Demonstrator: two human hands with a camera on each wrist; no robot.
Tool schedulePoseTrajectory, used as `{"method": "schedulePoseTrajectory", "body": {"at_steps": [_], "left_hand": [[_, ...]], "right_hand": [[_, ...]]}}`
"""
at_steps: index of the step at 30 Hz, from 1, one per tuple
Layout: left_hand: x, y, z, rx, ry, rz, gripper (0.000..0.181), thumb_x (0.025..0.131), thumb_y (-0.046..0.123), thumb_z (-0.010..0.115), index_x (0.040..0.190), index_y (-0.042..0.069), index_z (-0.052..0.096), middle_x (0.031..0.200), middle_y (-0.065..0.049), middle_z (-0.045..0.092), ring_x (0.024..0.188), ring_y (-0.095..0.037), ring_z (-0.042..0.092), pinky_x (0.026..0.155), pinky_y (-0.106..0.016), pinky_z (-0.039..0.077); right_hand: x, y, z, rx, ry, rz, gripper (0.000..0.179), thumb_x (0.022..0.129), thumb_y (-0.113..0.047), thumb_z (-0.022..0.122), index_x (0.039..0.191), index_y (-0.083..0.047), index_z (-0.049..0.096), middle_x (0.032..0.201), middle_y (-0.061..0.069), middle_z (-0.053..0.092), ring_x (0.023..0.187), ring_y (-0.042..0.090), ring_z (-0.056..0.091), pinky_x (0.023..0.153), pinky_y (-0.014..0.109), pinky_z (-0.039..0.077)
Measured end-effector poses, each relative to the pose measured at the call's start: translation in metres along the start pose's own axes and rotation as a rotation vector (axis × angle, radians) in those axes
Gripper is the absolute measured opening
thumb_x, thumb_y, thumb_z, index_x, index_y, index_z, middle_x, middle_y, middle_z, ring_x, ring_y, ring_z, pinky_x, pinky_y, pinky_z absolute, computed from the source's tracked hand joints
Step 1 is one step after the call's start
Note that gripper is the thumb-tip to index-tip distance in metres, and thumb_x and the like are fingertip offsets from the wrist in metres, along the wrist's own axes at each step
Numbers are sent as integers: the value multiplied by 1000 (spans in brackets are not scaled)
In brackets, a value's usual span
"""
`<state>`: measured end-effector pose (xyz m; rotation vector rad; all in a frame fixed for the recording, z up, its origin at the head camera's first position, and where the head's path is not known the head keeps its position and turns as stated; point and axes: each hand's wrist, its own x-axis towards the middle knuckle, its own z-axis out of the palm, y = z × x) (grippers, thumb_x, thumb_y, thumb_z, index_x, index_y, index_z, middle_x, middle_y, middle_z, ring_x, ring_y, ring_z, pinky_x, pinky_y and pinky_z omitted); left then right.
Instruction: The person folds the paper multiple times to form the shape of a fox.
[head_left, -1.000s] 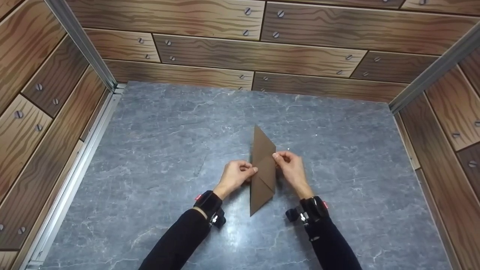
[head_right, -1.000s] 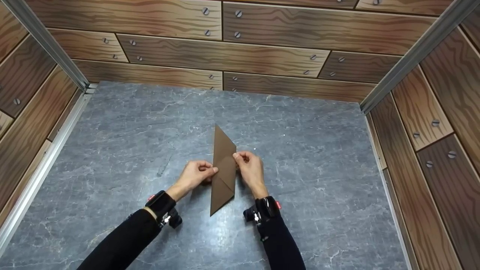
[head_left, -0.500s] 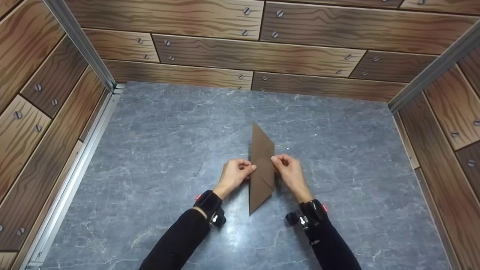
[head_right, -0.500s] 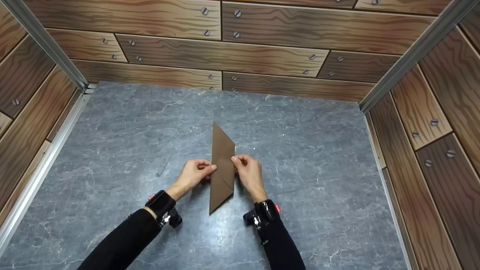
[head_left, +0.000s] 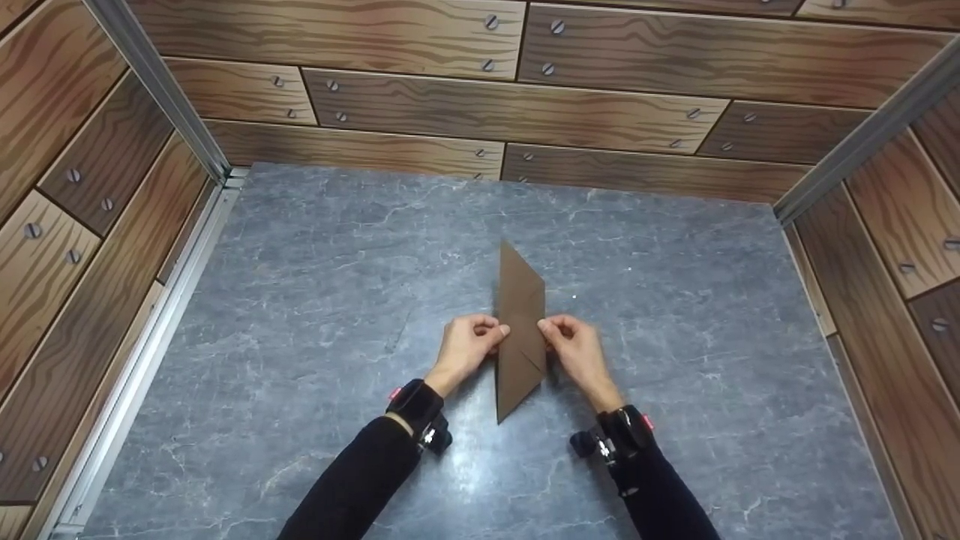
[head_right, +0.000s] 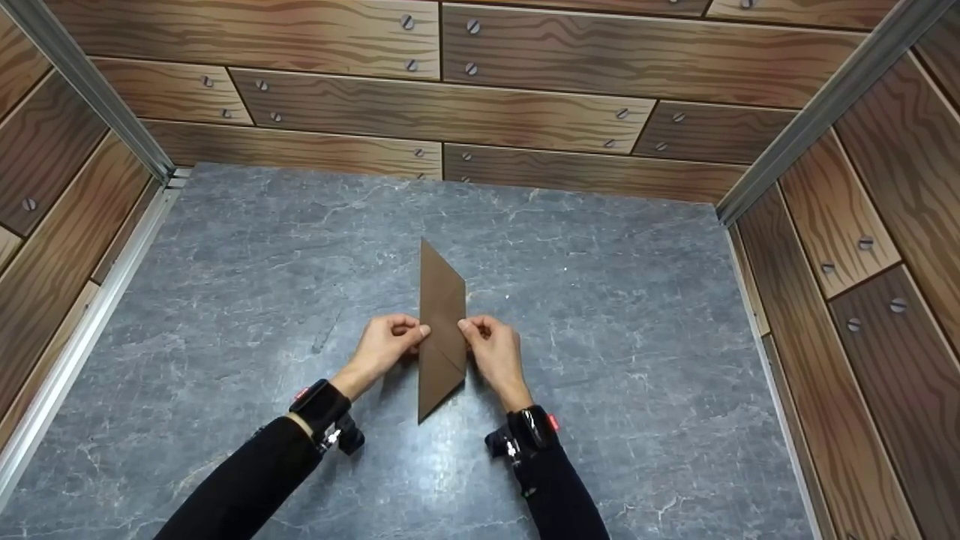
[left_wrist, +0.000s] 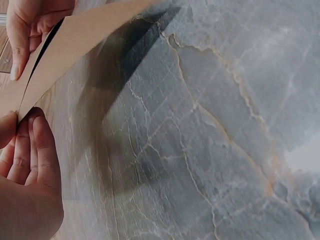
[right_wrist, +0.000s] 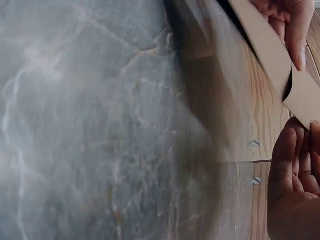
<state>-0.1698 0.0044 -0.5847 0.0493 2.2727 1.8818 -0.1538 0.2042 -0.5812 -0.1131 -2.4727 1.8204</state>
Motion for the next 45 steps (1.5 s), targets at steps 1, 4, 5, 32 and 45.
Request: {"method": "schedulePoseTrajectory", "body": {"at_steps": [1,4,5,32,45], "left_hand": [[0,0,0,0,0,1,17,94,14,76,97,-2,77,86,-10,77,74,-21,74,71,-34,63],[0,0,-1,-1,2,13,17,94,14,76,97,-3,76,86,-10,77,73,-16,73,71,-33,63],[0,0,-1,-1,5,18,17,94,13,76,97,-3,76,86,-11,77,73,-16,73,71,-32,63],[4,5,-2,-18,54,35,18,94,12,76,98,-5,76,88,-14,77,72,-16,73,70,-33,63],[6,6,-5,6,91,25,17,94,14,76,96,-3,77,85,-11,77,77,-34,75,71,-35,62]], "right_hand": [[0,-1,0,-1,1,9,19,98,-7,70,98,12,73,82,14,72,70,14,63,66,27,58],[0,5,-2,12,-1,24,20,98,-12,72,99,8,75,82,10,72,69,12,64,65,24,57],[0,5,-3,13,-1,30,21,98,-13,73,99,7,75,82,9,72,69,12,64,65,23,56],[-9,8,-3,-74,2,-10,18,95,-15,76,96,3,77,82,3,72,71,9,59,64,19,47],[-13,10,0,-6,-45,-7,16,96,-7,74,92,8,73,73,5,67,63,12,59,58,20,48]]}}
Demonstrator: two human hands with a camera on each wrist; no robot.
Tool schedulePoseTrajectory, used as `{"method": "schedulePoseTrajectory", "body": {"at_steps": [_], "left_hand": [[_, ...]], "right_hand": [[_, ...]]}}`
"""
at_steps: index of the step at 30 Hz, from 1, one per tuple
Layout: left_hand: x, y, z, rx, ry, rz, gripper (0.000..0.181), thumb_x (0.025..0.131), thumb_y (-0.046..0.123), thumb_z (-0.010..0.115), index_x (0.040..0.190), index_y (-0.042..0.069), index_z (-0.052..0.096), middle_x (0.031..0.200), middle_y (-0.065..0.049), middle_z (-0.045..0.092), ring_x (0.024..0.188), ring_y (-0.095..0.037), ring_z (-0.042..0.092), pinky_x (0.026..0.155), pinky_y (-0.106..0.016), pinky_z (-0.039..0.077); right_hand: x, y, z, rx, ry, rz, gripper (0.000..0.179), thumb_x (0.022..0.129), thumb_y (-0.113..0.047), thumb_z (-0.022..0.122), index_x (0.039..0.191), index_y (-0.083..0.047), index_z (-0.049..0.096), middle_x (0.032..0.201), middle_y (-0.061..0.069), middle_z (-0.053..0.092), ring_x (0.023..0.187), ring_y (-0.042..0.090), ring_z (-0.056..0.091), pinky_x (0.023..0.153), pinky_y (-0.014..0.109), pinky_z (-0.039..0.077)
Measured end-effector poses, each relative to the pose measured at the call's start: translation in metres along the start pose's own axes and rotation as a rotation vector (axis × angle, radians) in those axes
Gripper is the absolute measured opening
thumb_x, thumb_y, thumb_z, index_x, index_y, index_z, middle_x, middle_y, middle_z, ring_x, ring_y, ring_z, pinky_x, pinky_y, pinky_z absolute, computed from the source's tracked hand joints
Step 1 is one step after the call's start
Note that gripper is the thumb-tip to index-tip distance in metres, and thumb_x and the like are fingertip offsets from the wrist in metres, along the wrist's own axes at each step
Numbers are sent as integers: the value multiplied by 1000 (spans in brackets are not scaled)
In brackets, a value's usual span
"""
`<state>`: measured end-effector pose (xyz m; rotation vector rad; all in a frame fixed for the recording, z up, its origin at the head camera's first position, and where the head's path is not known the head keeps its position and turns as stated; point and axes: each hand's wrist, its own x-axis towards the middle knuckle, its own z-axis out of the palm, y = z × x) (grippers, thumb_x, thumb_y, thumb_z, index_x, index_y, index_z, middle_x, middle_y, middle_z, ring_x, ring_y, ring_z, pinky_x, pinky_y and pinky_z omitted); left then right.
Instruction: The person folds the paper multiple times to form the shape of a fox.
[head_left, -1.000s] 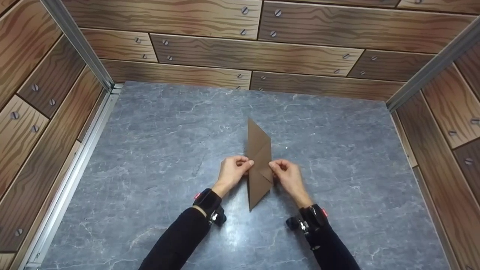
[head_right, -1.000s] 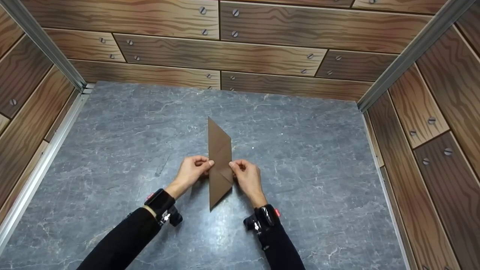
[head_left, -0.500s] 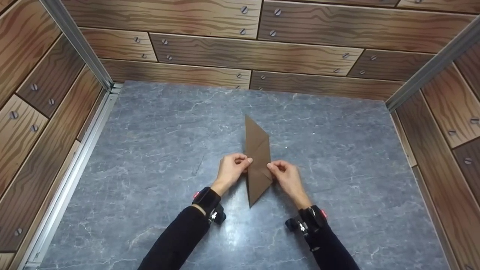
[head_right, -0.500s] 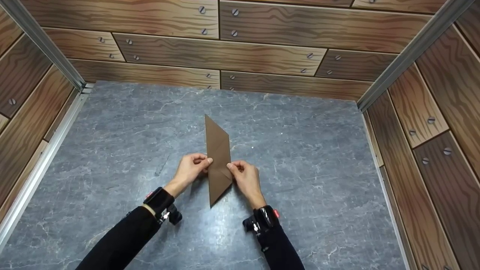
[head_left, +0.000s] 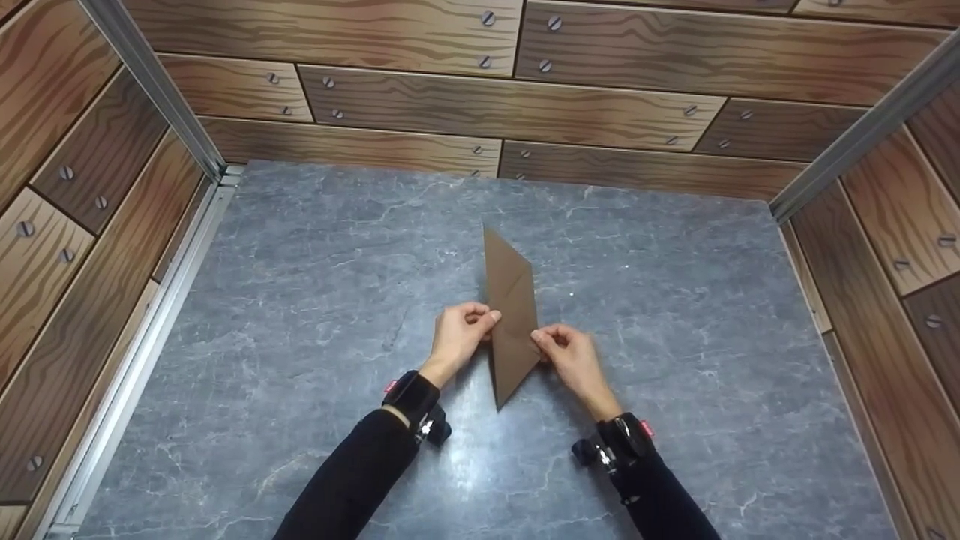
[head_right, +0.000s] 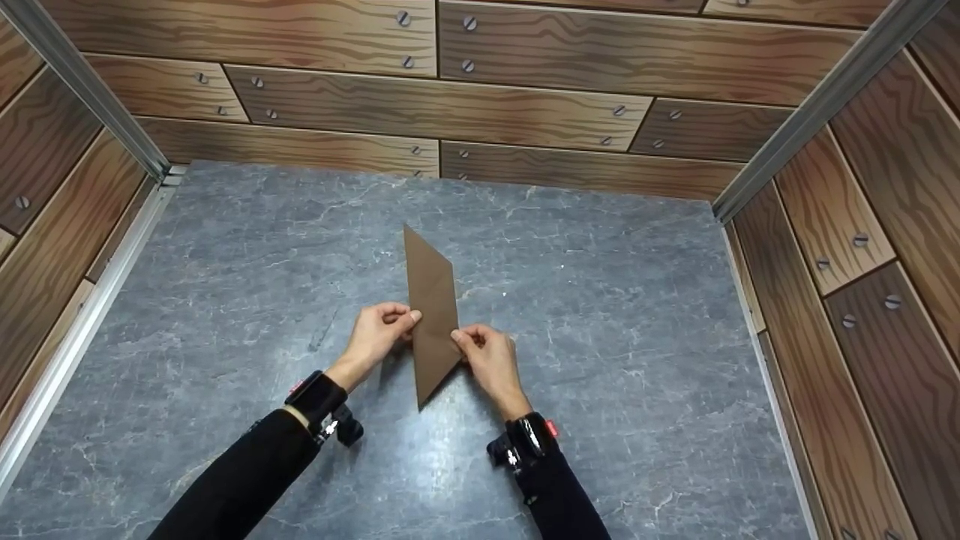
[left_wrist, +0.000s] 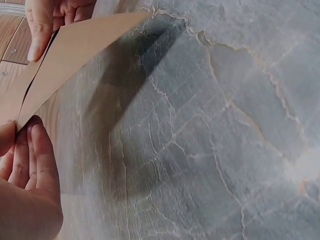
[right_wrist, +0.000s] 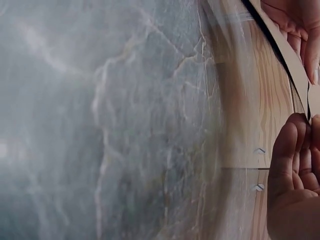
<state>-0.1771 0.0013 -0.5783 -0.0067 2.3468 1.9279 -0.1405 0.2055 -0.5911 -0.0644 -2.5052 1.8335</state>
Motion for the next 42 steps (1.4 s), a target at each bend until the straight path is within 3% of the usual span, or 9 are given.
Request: {"method": "schedulePoseTrajectory", "body": {"at_steps": [7,14,21,29,37,42], "left_hand": [[2,2,0,-13,10,-12,18,95,15,76,97,-3,76,88,-12,78,78,-36,75,73,-39,63],[4,3,1,-29,20,-1,18,95,14,75,97,-4,75,89,-14,77,75,-25,75,73,-38,63],[6,3,-1,11,23,-4,17,95,16,76,94,-1,76,84,-9,77,67,-16,71,64,-22,56],[7,4,-1,-5,23,-32,17,94,16,76,96,-1,76,87,-10,78,70,-21,72,65,-25,58],[2,-5,-1,16,-20,-49,17,95,12,75,98,-5,76,87,-13,77,66,-13,69,68,-31,62],[-2,-11,0,100,-53,-67,17,95,16,76,97,-1,78,89,-11,78,72,-13,72,70,-27,60]], "right_hand": [[-1,3,-2,-7,-14,6,16,97,-11,74,95,5,76,73,4,69,64,16,63,56,22,51],[-3,3,-1,-4,-12,44,16,96,-9,74,93,7,75,71,8,69,63,19,64,55,21,50],[-5,3,-2,-2,-12,40,17,97,-10,73,91,6,75,73,9,71,65,21,67,59,23,55],[-7,6,-6,-6,-50,47,21,99,-14,71,86,3,73,72,9,70,65,21,66,60,24,55],[-4,3,-10,-31,-26,104,35,103,-29,65,101,4,75,84,11,72,74,24,69,66,31,57],[-1,3,-9,-22,8,99,38,105,-28,63,111,8,73,91,18,73,81,31,71,73,36,60]]}}
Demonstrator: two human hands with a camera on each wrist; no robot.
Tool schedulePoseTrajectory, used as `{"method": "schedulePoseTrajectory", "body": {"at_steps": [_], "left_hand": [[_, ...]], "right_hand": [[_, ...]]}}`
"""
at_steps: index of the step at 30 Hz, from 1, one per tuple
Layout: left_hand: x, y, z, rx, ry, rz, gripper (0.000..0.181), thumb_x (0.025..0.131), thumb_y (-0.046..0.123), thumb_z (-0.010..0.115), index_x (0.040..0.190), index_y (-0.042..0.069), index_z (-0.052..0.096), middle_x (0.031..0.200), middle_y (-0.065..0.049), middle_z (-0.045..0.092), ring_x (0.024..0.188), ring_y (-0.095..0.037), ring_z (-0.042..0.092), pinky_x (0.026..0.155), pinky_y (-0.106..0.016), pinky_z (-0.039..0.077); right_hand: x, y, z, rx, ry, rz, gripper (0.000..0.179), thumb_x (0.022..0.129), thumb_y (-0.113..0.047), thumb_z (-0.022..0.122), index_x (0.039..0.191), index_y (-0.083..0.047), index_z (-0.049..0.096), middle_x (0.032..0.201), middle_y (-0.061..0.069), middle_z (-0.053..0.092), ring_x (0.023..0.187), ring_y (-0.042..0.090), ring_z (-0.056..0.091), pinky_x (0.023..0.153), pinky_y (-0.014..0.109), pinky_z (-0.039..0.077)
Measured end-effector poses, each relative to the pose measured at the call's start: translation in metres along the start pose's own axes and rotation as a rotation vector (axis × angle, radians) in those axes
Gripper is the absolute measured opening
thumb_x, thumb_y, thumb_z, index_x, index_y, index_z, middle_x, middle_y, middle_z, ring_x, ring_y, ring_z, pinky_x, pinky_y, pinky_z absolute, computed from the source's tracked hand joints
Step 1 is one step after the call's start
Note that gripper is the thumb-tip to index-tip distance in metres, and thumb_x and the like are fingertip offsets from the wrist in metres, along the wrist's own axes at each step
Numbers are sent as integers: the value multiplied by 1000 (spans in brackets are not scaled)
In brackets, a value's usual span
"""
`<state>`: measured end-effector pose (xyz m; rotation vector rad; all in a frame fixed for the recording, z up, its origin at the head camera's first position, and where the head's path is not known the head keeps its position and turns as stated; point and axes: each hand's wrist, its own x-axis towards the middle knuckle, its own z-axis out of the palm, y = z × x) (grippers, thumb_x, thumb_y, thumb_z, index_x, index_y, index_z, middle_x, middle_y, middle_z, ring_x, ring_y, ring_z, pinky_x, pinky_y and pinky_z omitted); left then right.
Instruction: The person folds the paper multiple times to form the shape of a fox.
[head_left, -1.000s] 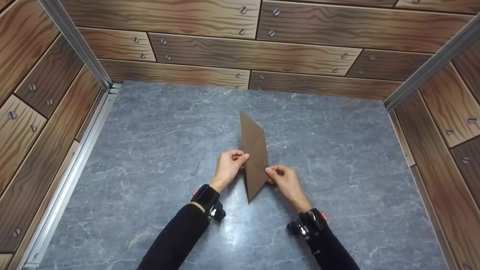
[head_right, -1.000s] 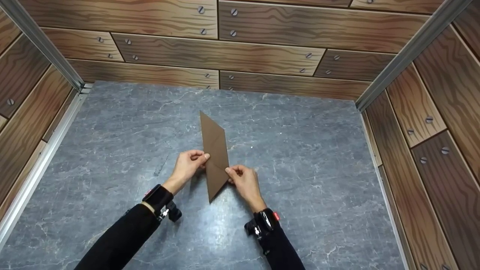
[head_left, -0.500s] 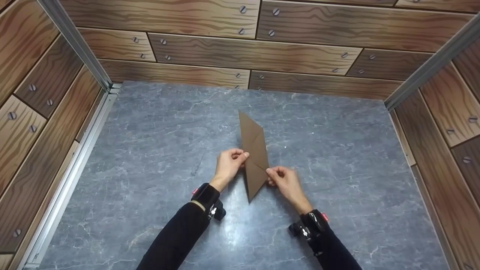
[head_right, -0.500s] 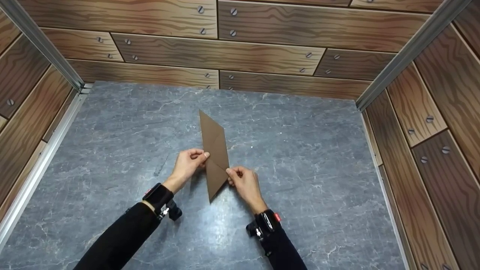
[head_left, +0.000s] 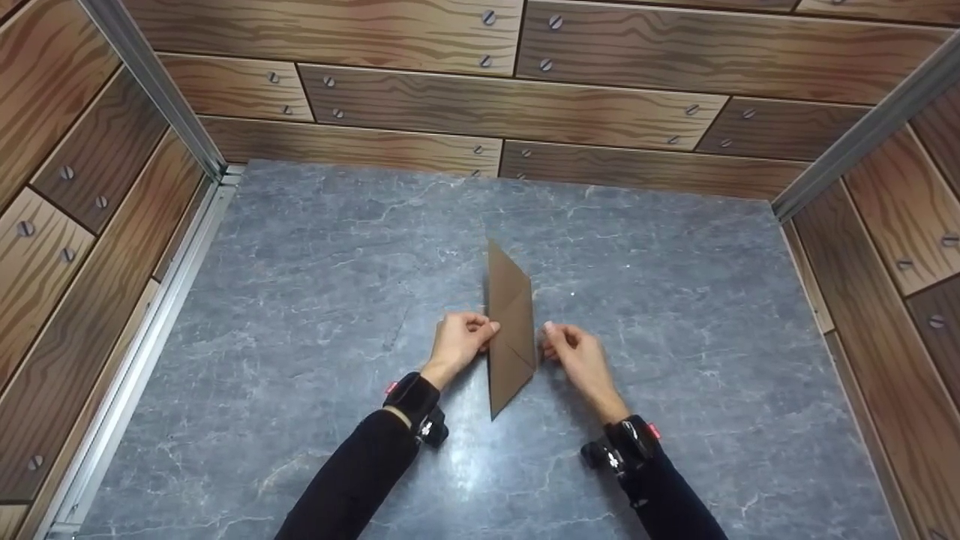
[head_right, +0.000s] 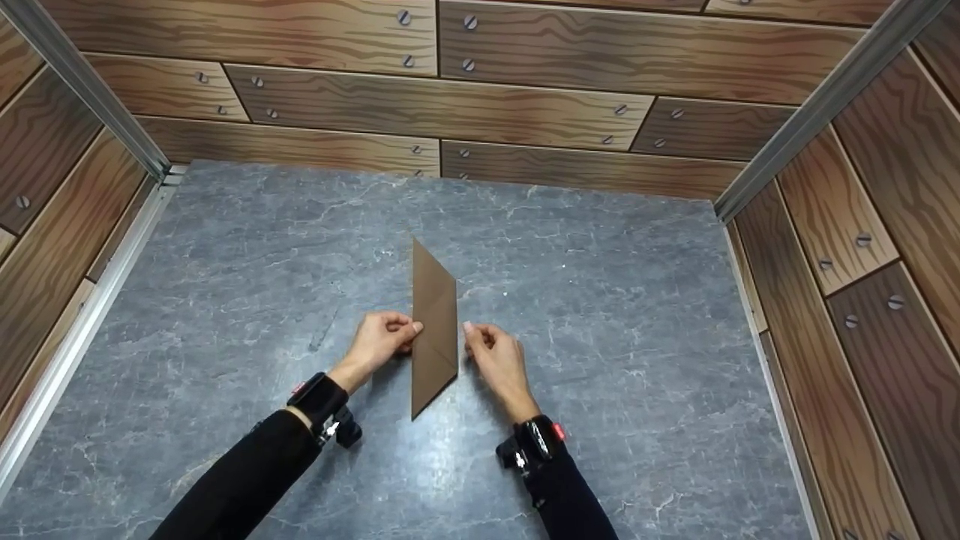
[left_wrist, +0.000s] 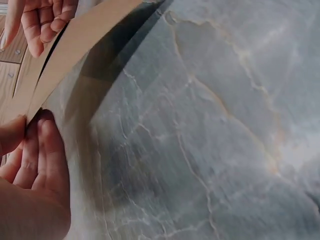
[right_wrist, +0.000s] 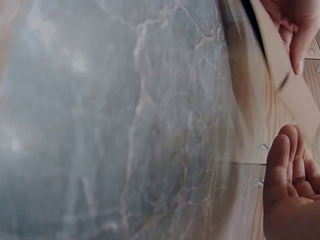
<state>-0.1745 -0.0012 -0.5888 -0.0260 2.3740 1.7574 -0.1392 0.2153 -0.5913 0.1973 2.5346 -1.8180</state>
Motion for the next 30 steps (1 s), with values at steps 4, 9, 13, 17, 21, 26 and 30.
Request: {"method": "schedulePoseTrajectory", "body": {"at_steps": [4,9,13,17,21,26,30], "left_hand": [[-1,-3,0,136,27,42,16,93,20,77,92,5,80,88,-5,79,80,-14,72,76,-28,56],[-1,-8,1,302,67,104,13,91,24,79,86,12,81,89,0,77,86,-21,70,82,-38,54],[-3,-12,2,402,94,113,12,90,26,79,88,14,81,106,-6,73,106,-30,64,96,-48,47],[-4,-13,3,446,85,139,13,90,25,80,90,11,80,116,-12,65,111,-34,57,99,-52,43],[-4,-16,4,481,82,185,13,89,23,81,91,11,79,116,-12,63,108,-33,56,96,-52,44],[-4,-21,4,524,90,219,13,89,23,81,92,11,77,116,-11,60,107,-33,54,95,-51,45],[-3,-24,5,558,111,263,13,88,23,82,89,12,76,113,-10,58,103,-33,53,94,-49,45]], "right_hand": [[1,0,0,-11,10,-15,36,105,-26,63,112,8,72,92,20,74,84,34,72,75,37,60],[2,0,2,-68,8,-52,29,104,-21,64,113,6,72,90,14,73,81,28,71,70,29,57],[3,0,7,-199,-12,-164,23,99,-14,71,112,3,74,88,7,73,79,22,69,70,26,54],[5,1,13,-358,-36,-319,23,94,-12,77,112,1,74,89,4,70,80,18,67,74,32,56],[8,1,17,-501,-56,-429,31,90,-14,80,117,0,74,96,6,66,86,21,64,78,39,55],[13,1,18,-621,-122,-505,44,89,-21,82,126,-1,71,115,13,64,104,30,62,92,46,52],[17,1,18,-672,-209,-502,54,88,-28,83,133,-3,68,135,17,61,126,36,56,108,52,44]]}}
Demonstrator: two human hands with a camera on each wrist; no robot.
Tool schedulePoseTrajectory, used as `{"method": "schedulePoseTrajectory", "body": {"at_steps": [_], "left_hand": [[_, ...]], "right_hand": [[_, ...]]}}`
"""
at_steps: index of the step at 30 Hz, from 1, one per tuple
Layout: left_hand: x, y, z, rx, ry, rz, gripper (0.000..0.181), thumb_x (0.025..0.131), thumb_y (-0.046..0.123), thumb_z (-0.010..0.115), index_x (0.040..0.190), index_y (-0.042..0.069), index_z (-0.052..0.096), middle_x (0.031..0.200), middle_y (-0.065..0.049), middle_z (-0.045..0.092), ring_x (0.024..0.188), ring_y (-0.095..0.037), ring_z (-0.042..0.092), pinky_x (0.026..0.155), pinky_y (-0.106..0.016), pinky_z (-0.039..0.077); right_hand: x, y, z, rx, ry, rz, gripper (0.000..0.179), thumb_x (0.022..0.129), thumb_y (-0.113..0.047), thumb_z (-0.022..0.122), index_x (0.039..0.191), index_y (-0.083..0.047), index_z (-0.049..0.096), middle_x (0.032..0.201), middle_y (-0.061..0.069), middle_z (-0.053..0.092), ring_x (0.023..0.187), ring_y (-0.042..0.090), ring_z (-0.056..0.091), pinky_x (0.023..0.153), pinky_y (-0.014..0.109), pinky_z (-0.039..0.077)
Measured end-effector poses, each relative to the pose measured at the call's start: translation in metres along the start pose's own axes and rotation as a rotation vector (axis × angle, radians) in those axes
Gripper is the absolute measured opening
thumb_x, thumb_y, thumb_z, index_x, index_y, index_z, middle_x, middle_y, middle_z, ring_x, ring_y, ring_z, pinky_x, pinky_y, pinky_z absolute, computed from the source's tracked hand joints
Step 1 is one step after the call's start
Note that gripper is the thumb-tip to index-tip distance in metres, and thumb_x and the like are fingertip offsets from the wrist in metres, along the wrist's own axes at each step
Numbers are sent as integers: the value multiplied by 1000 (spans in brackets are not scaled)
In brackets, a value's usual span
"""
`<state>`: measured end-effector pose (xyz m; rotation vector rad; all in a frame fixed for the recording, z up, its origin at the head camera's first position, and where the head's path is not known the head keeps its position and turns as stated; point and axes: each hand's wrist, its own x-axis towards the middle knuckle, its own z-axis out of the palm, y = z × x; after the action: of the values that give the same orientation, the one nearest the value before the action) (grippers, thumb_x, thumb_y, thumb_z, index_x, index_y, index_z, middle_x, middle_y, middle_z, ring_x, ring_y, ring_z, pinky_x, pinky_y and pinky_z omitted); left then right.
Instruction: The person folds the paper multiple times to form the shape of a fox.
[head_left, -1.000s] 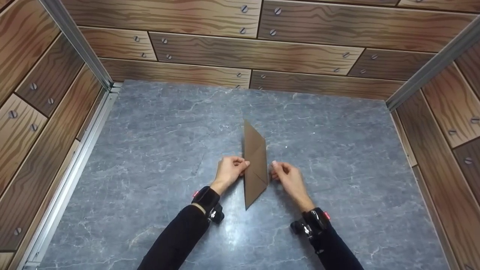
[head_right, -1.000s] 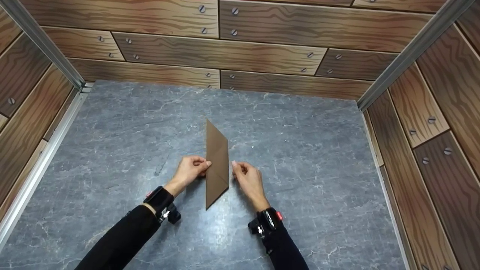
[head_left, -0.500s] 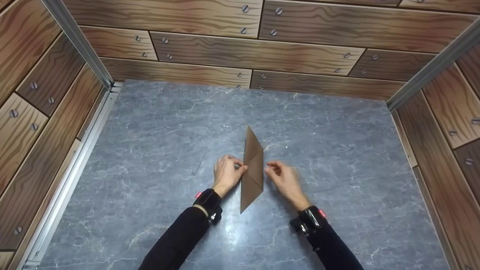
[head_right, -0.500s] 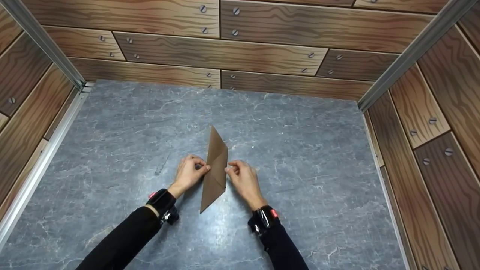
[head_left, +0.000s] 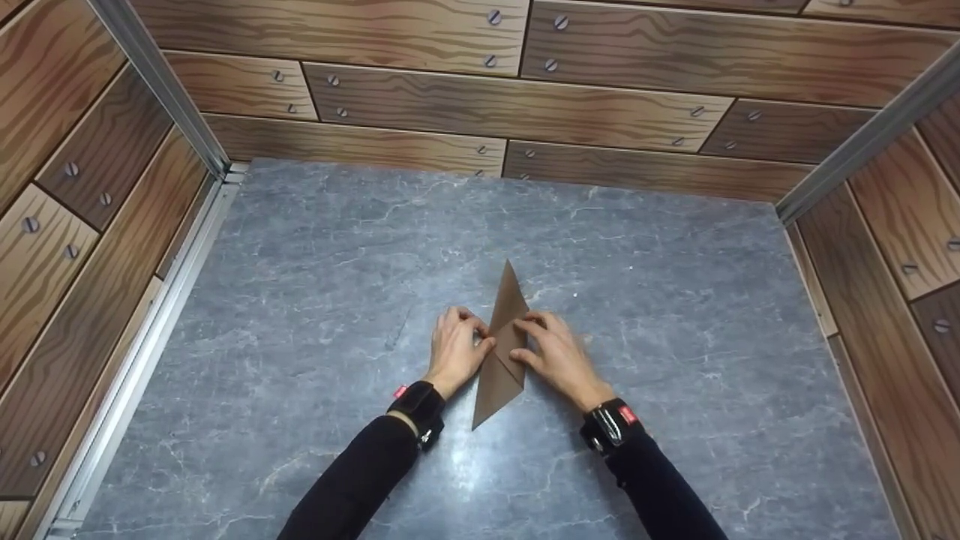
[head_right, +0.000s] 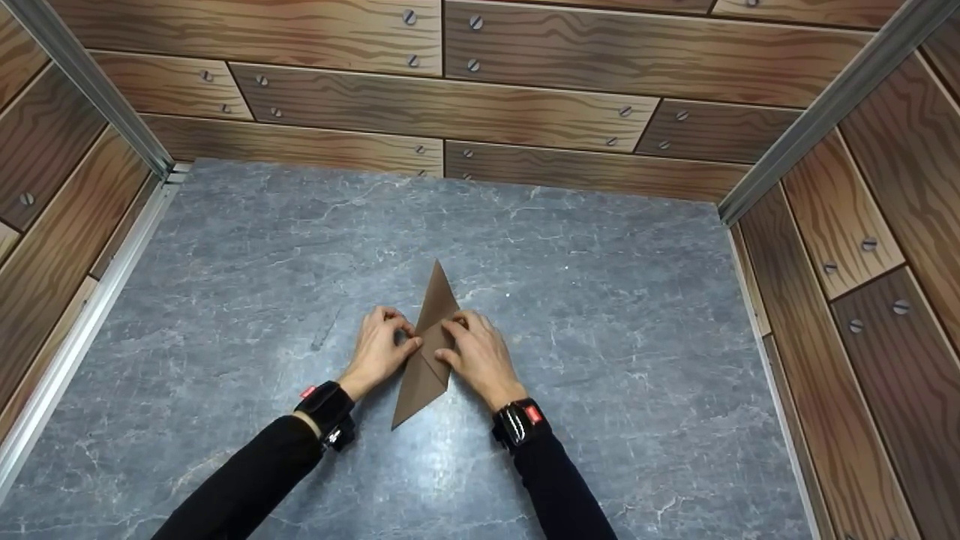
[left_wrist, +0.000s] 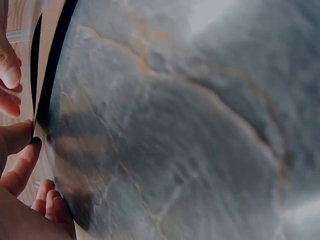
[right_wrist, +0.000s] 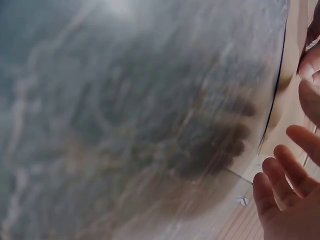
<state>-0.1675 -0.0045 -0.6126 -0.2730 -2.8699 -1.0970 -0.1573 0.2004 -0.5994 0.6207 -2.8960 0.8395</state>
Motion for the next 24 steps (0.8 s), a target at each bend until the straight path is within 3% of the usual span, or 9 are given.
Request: {"method": "schedulePoseTrajectory", "body": {"at_steps": [4,10,14,19,24], "left_hand": [[-2,0,0,13,10,21,14,88,22,83,92,12,75,114,-9,56,104,-32,52,93,-48,46],[-4,0,0,-6,13,30,27,87,20,83,107,8,71,120,-13,54,109,-36,51,91,-52,47],[-9,4,-1,30,-8,124,25,89,19,81,111,9,73,125,-12,58,115,-36,54,94,-52,48],[-20,11,0,125,-82,263,24,96,24,74,115,10,78,128,-7,65,118,-32,58,94,-50,50],[-26,12,2,207,-114,313,27,97,27,71,119,12,78,129,-5,68,120,-31,59,93,-49,50]], "right_hand": [[2,1,0,-34,-73,0,59,87,-33,83,136,-4,67,144,17,56,134,38,51,113,54,40],[3,0,1,-63,-105,9,62,87,-36,83,136,-3,66,145,19,55,133,41,50,112,56,40],[3,-3,1,-96,-93,45,62,86,-37,84,135,-3,66,143,19,56,132,40,51,111,57,40],[2,-5,2,-129,-53,63,59,85,-35,86,129,0,67,136,22,59,128,41,53,109,58,42],[-1,-5,3,-141,-27,78,57,86,-37,84,125,0,67,133,23,59,125,41,53,107,56,44]]}}
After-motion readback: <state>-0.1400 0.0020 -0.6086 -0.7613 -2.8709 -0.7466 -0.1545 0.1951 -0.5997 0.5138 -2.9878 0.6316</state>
